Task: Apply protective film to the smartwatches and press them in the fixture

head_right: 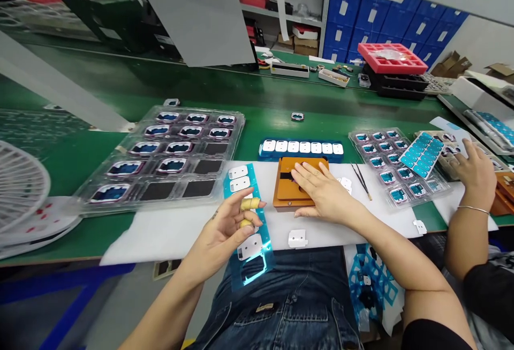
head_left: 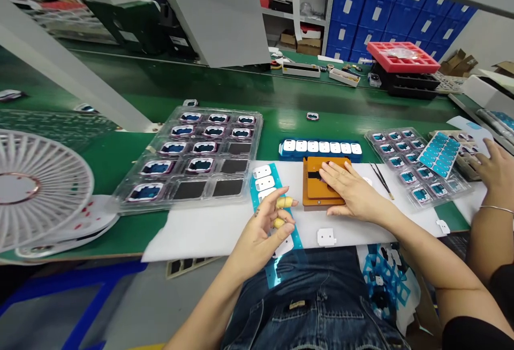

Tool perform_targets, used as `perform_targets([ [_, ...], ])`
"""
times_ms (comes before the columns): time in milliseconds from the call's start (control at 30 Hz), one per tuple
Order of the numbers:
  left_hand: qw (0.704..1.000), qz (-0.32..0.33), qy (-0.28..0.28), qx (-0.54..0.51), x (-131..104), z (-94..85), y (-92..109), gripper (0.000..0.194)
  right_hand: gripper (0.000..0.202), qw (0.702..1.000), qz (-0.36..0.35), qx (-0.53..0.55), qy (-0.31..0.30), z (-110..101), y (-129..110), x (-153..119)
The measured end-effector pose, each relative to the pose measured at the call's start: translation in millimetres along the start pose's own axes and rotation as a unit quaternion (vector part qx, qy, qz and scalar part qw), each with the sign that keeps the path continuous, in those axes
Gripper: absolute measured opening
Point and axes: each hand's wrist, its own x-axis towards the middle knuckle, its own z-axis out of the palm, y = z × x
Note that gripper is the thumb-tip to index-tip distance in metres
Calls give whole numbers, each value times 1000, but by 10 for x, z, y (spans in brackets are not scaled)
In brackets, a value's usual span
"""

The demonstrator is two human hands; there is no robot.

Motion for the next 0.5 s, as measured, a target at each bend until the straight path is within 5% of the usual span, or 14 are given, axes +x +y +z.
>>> perform_targets([
  [133,999,17,-6,34,33,32,22,56,84,998,-15,57,29,26,42,-23],
  [267,982,83,-15,168,159,52,147,35,81,953,36,188,235,145,62,-154],
  [367,943,161,-36,290,377,109,301,28,79,899,111,220,361,307,57,-262],
  [500,877,221,-91,417,847,301,450,30,76,886,114,219,392,439,65,-330],
])
